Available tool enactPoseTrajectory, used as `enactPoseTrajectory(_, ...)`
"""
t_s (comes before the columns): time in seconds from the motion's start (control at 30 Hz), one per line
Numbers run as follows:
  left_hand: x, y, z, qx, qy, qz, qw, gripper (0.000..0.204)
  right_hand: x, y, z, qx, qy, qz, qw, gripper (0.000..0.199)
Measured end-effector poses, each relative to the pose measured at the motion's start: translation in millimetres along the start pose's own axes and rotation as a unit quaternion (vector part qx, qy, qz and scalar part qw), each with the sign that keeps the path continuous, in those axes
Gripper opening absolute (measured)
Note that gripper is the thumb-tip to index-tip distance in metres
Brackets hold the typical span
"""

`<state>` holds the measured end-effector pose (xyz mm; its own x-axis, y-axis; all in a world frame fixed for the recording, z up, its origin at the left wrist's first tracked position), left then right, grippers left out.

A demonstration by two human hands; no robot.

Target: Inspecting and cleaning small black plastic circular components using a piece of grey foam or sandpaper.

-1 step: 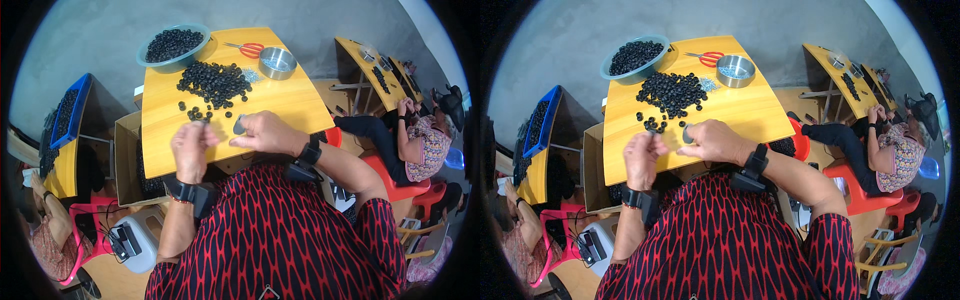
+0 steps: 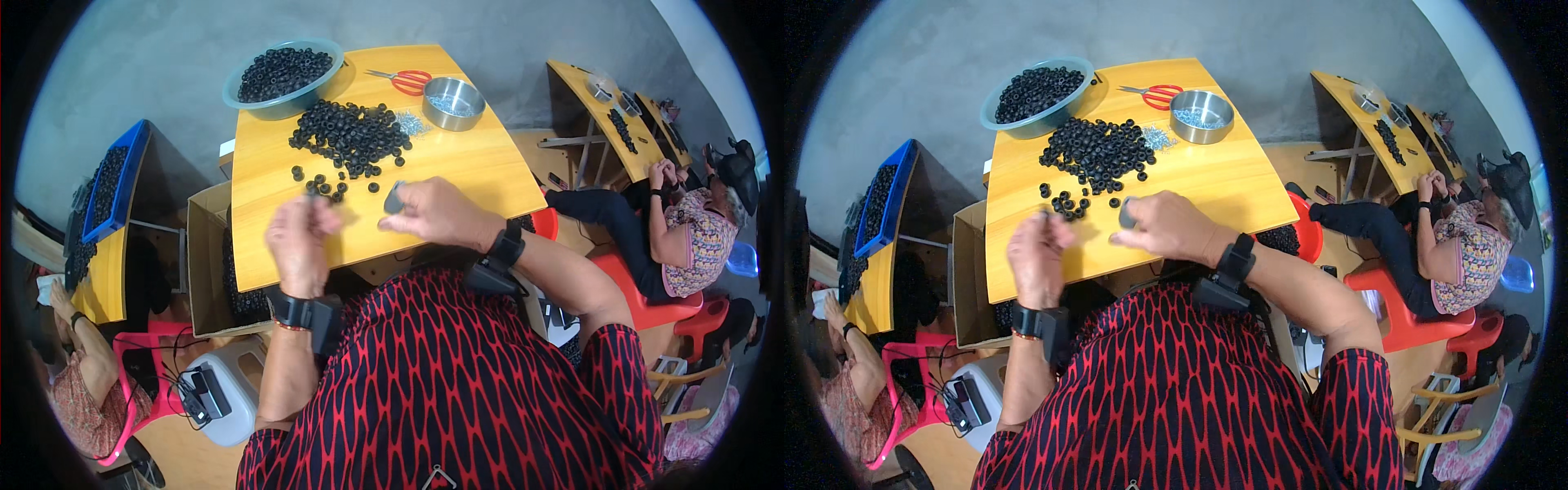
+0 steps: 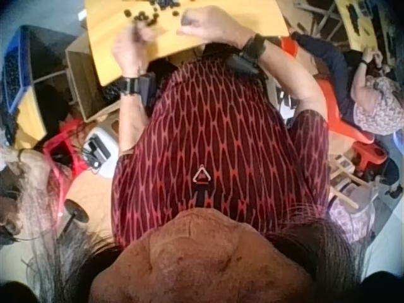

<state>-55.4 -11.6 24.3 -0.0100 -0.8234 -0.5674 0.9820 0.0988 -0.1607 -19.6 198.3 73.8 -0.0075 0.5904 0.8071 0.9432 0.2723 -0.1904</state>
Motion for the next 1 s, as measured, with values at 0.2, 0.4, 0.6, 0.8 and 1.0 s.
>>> enactPoseTrajectory(0.2,98,-37,57,-0.209,0.025,0.311,0.927,0.058,6,-18,45,-0.114,-0.062,0.077,0.988,0.023)
enactPoseTrajectory(0.4,110,-36,51,-0.197,0.002,0.322,0.926,0.068,-24,-42,26,-0.022,-0.024,0.064,0.997,0.030)
enactPoseTrajectory(0.6,69,-30,37,-0.165,-0.030,0.184,0.969,0.026,-37,-43,26,-0.018,0.040,0.059,0.997,0.024)
enactPoseTrajectory(0.8,-3,0,-1,-0.015,-0.096,-0.038,0.995,0.012,-25,-21,1,0.005,-0.122,0.100,0.988,0.027)
enactPoseTrajectory(1.0,-27,24,-24,0.088,-0.071,-0.160,0.981,0.014,-16,0,-27,0.029,-0.138,0.070,0.987,0.027)
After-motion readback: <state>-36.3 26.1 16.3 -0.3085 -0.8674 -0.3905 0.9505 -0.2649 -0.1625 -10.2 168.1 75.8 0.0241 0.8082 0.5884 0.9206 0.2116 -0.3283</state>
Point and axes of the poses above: each hand's wrist, its own y-axis away from the middle knuckle, its own x-axis out of the back of the hand, z = x × y, the point moved 5 cm from there along -y, towards the middle knuckle, and after that the axes turned 10 degrees about -x, right-handed, at the moved point
